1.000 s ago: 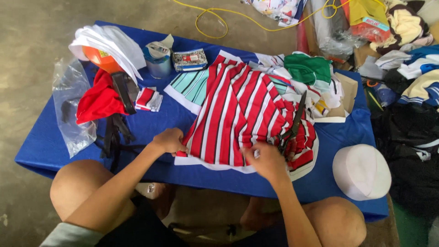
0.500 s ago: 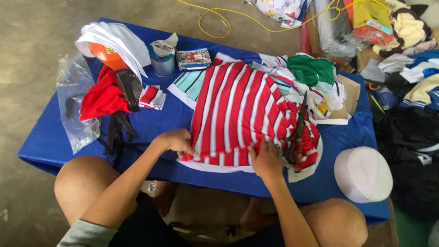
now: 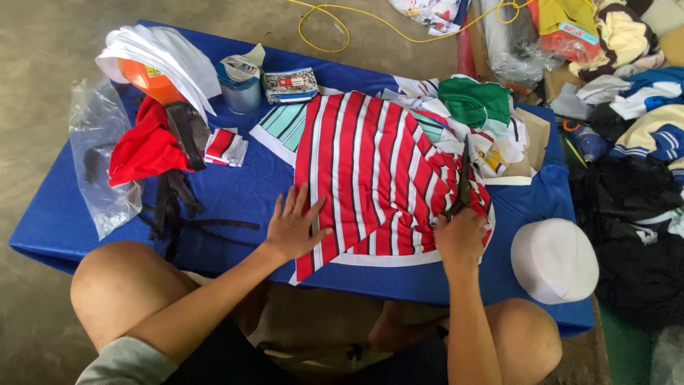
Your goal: A person uses scissors to cut a piece of red and white striped fabric on a work table.
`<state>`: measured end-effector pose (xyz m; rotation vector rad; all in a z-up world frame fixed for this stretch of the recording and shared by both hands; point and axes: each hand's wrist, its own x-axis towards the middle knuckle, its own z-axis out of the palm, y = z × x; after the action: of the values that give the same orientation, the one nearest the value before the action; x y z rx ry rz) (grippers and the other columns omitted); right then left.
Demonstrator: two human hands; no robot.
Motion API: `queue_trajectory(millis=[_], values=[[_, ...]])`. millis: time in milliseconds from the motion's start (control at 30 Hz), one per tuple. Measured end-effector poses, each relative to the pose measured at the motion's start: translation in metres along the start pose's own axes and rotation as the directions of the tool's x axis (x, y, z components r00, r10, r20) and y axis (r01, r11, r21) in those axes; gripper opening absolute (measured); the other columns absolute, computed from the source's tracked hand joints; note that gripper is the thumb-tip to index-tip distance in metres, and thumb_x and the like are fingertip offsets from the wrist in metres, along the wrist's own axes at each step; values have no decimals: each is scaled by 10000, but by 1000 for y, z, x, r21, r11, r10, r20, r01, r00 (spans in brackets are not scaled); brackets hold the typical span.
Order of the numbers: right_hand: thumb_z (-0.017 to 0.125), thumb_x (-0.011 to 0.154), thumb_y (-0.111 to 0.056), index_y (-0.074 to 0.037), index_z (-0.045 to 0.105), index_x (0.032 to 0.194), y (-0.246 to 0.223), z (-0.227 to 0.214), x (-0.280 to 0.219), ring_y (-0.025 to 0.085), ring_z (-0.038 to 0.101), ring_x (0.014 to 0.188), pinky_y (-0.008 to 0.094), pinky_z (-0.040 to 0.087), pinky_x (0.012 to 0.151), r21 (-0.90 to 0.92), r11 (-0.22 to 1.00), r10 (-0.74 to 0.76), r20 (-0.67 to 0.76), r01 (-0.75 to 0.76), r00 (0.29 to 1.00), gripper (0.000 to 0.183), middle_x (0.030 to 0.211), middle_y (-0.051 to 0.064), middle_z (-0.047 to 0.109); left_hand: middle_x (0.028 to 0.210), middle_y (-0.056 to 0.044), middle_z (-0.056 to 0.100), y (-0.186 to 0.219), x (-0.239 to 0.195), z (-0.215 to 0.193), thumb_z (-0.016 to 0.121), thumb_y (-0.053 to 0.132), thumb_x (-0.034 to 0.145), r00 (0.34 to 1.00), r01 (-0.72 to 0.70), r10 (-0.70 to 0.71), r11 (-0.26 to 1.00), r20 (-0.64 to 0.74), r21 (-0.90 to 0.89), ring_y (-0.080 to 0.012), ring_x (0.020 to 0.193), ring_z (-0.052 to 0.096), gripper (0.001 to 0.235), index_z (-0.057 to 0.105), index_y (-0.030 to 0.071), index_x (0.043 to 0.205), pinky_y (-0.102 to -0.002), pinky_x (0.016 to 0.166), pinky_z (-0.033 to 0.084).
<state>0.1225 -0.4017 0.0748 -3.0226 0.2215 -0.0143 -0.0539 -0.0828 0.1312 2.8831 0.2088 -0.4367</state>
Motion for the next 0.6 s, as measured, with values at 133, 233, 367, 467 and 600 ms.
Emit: queue_trajectory(millis=[133, 233, 367, 467, 600], values=[[660, 968, -372, 96, 569, 1193, 49, 58, 36, 397, 728, 811, 494, 616, 526, 63, 998, -18, 73, 13, 997, 528, 893, 208, 653, 1732, -118, -24, -6, 8, 3, 202, 756, 976, 998, 42, -45, 997, 40, 70, -344, 1588, -7, 799, 119, 326, 1644, -543, 1262, -23], [663, 971, -279, 139, 616, 1086, 23, 27, 20, 380, 732, 739, 473, 602, 495, 145, 989, -43, 134, 23, 990, 436, 812, 236, 676, 1734, -94, -16, -23, 24, 0, 199, 778, 958, 997, 58, -62, 995, 48, 78, -315, 1594, -5, 815, 97, 348, 1643, -541, 1261, -47], [655, 991, -235, 104, 690, 978, 16, 6, 10, 385, 736, 781, 499, 613, 593, 145, 989, -50, 133, 30, 990, 341, 817, 241, 708, 1735, -52, 33, -38, 36, 4, 181, 813, 935, 997, 59, -65, 990, 42, 130, -276, 1597, 3, 829, 73, 388, 1639, -537, 1258, -65], [661, 948, -233, 94, 711, 898, 34, 29, 35, 406, 728, 798, 512, 582, 611, 302, 953, -45, 138, 2, 989, 335, 806, 275, 709, 1730, -40, 92, -57, 51, 9, 144, 849, 917, 997, 75, -74, 982, -13, 175, -278, 1595, 20, 855, 84, 395, 1639, -534, 1256, -65], [630, 928, -300, 95, 732, 978, 64, 39, 39, 355, 655, 844, 570, 516, 702, 618, 721, 62, 395, -315, 917, 410, 805, 255, 651, 1714, -29, 197, -84, 70, 15, 114, 872, 916, 988, 110, -72, 949, -138, 295, -280, 1590, 79, 887, 175, 361, 1639, -523, 1263, -21]])
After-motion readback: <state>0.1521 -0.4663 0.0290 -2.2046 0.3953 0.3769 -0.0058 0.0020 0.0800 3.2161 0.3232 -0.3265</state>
